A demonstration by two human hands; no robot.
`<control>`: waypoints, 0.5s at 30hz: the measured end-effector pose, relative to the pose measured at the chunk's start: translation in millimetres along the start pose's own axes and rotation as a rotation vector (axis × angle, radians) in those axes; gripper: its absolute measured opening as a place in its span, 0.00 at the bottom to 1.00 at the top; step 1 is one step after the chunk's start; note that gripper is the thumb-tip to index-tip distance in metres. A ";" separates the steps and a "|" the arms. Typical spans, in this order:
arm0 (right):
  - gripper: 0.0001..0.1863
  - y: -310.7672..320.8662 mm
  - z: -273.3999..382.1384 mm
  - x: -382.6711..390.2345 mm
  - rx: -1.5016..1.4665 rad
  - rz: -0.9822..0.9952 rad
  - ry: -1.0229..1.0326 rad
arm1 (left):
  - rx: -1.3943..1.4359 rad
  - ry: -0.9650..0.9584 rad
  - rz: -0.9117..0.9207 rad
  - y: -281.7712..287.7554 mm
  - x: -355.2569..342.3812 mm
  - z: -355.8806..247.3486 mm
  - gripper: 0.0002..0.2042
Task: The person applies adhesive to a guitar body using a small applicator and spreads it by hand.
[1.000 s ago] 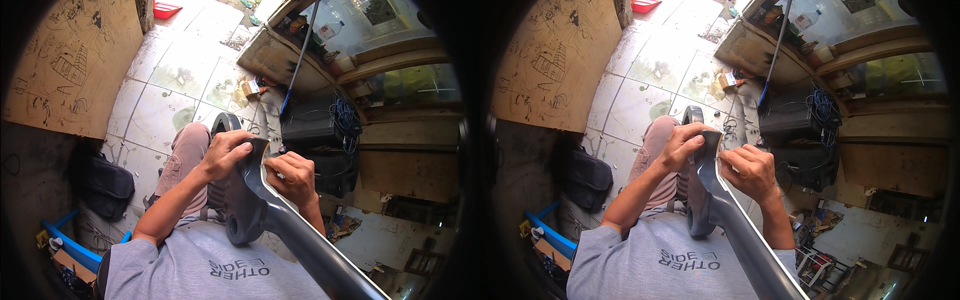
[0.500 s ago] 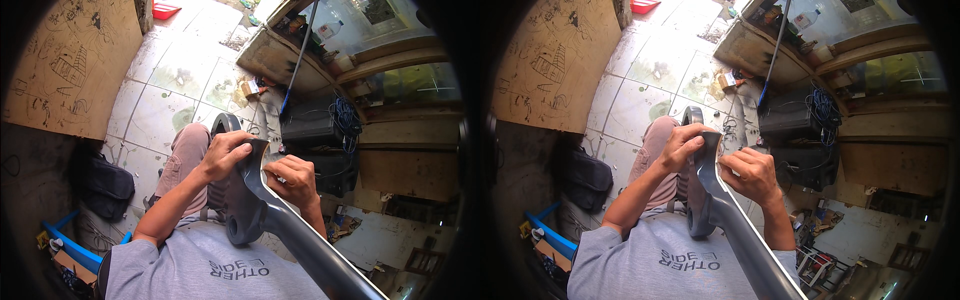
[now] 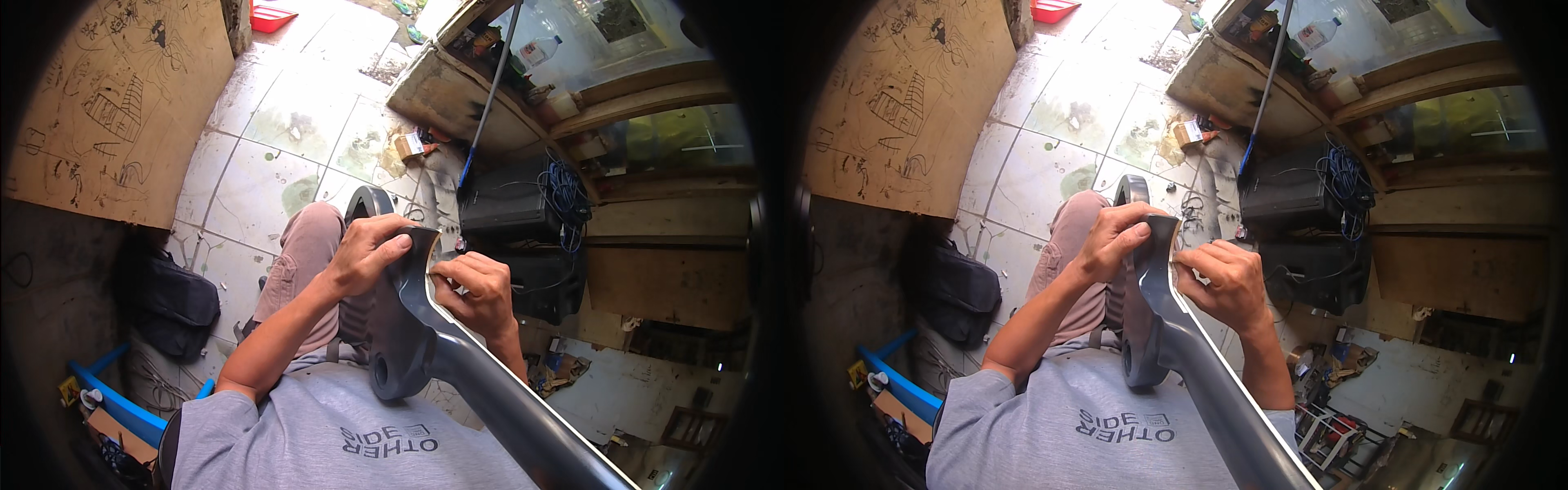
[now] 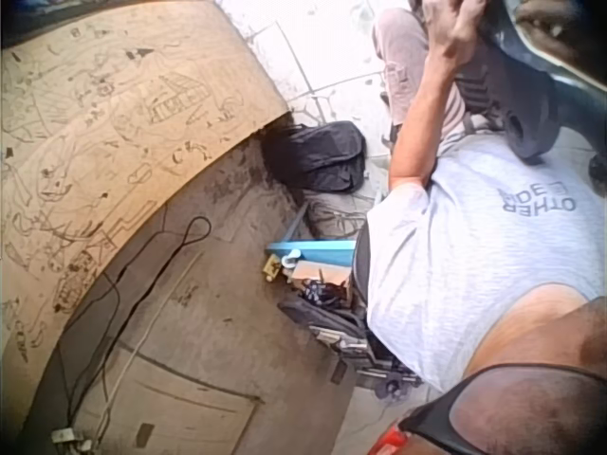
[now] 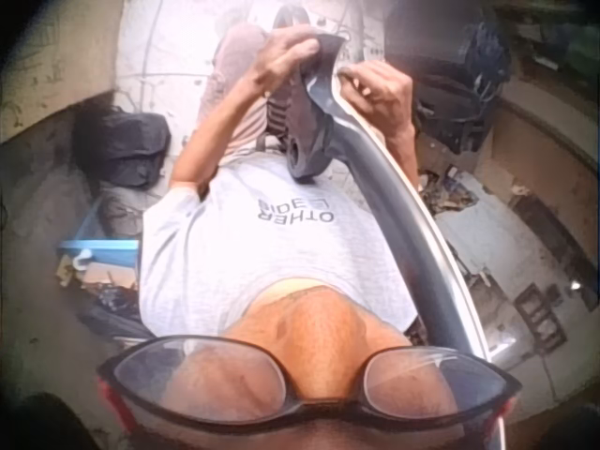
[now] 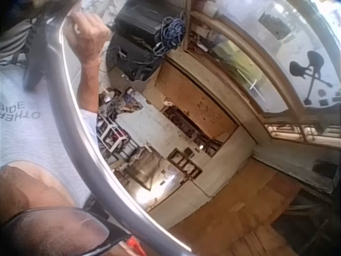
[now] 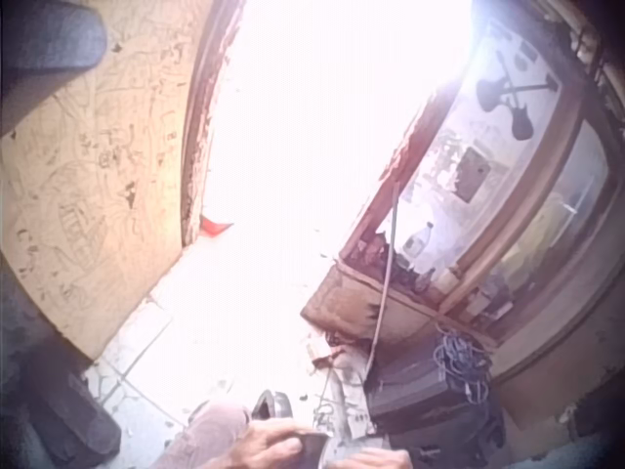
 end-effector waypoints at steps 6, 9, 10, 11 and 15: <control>0.07 -1.2 -3.2 -2.2 0.021 -0.031 -0.005 | -0.001 0.018 0.007 -0.5 0.6 -1.2 0.26; 0.07 -1.0 -3.4 -4.0 0.028 -0.042 -0.002 | 0.002 0.018 0.010 -0.8 0.8 -1.3 0.26; 0.07 -0.2 -2.5 -4.6 0.030 -0.046 -0.007 | 0.003 0.017 0.012 -1.0 1.0 -1.6 0.26; 0.07 0.0 -3.2 -6.3 0.029 -0.047 -0.012 | 0.004 0.019 0.009 -0.5 0.5 -1.3 0.26; 0.07 -1.9 -5.2 -8.6 0.047 -0.061 0.000 | 0.020 0.030 0.001 0.3 0.5 -0.6 0.26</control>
Point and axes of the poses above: each hand's wrist, its own x-axis away from the middle knuckle, its own y-axis out of the back of the hand, z = x × y, the point moved 2 cm from there along -x, towards the middle knuckle, and after that the axes turned 9 degrees about -x, right-handed, at the moved point
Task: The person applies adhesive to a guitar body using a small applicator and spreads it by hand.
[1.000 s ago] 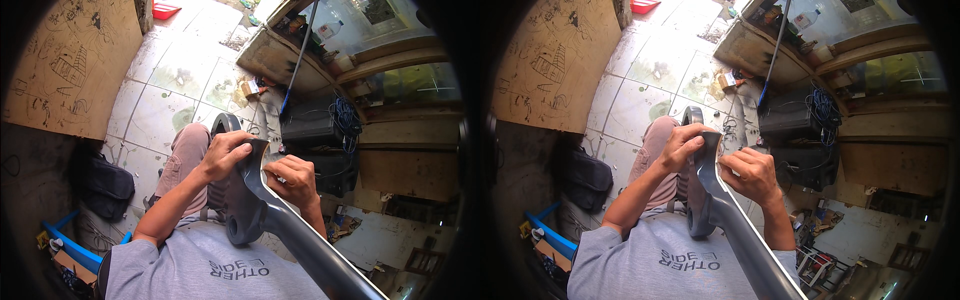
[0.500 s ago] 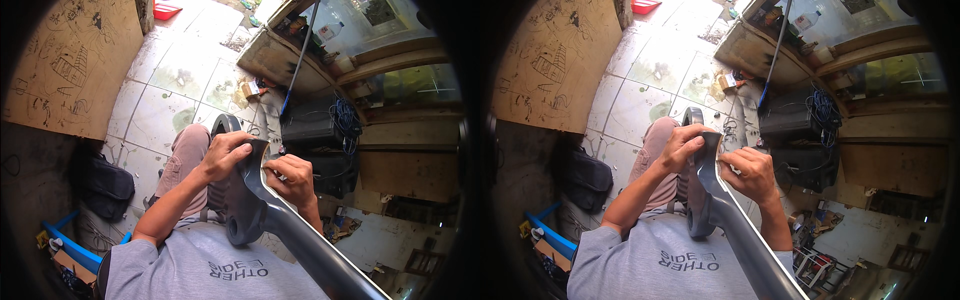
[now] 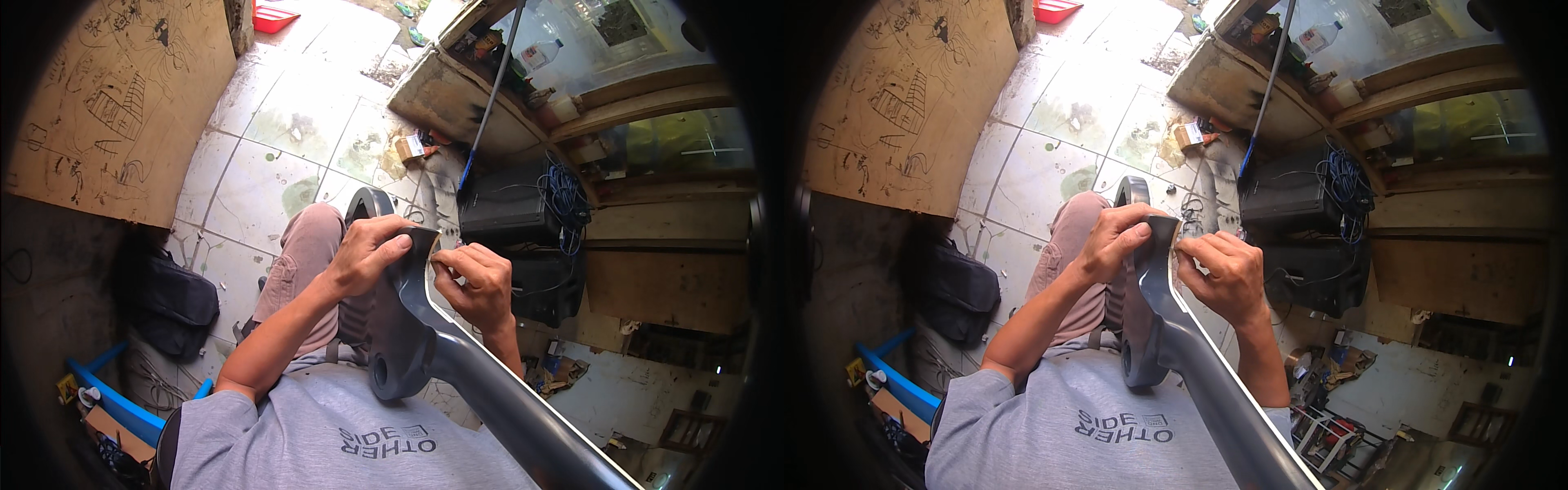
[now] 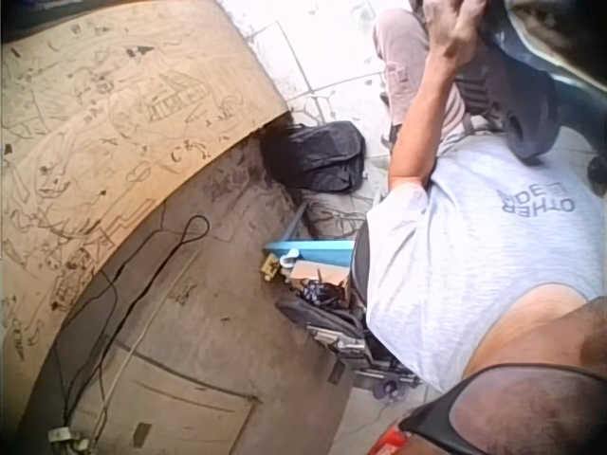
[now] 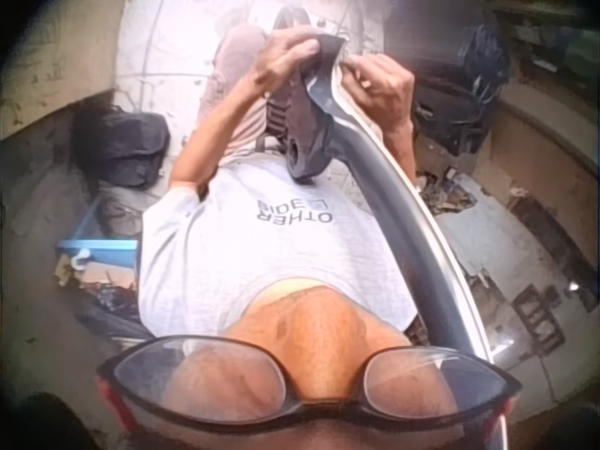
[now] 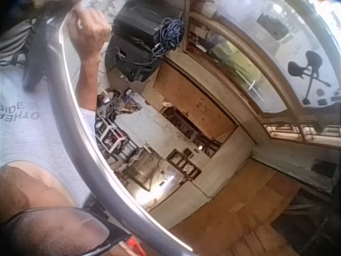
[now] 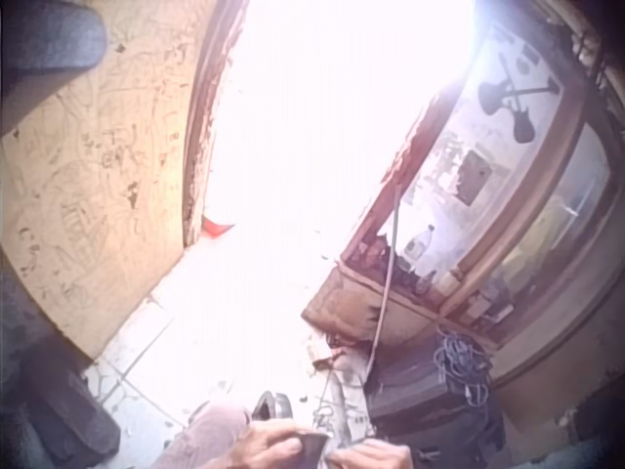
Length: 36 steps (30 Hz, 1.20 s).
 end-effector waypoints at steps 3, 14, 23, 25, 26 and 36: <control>0.07 -0.3 2.1 -0.8 0.000 -0.019 0.009 | 0.000 -0.014 0.002 -0.2 0.5 -0.5 0.26; 0.08 -1.2 1.0 0.4 0.013 -0.031 0.016 | -0.010 -0.026 0.009 0.1 0.1 -0.2 0.25; 0.09 -3.0 0.3 -3.5 0.046 -0.097 0.060 | -0.004 -0.031 -0.016 0.5 -0.1 -1.6 0.25; 0.11 0.0 2.3 -3.0 0.037 -0.048 0.072 | 0.009 -0.071 -0.055 -1.3 0.6 -1.6 0.25; 0.12 1.2 3.0 -1.9 0.034 -0.024 0.076 | 0.006 -0.073 -0.053 -1.6 0.1 -1.5 0.25; 0.10 -4.9 -0.8 -1.8 0.091 -0.142 0.091 | -0.001 -0.069 -0.064 -3.3 -0.8 0.0 0.25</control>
Point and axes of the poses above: each hand's wrist, its own x-axis away from the middle knuckle, its own y-axis out of the back of the hand, z = x × y, the point moved 2 cm from there along -x, towards the middle knuckle, and after that the axes turned 9 degrees about -x, right-handed, at the moved point
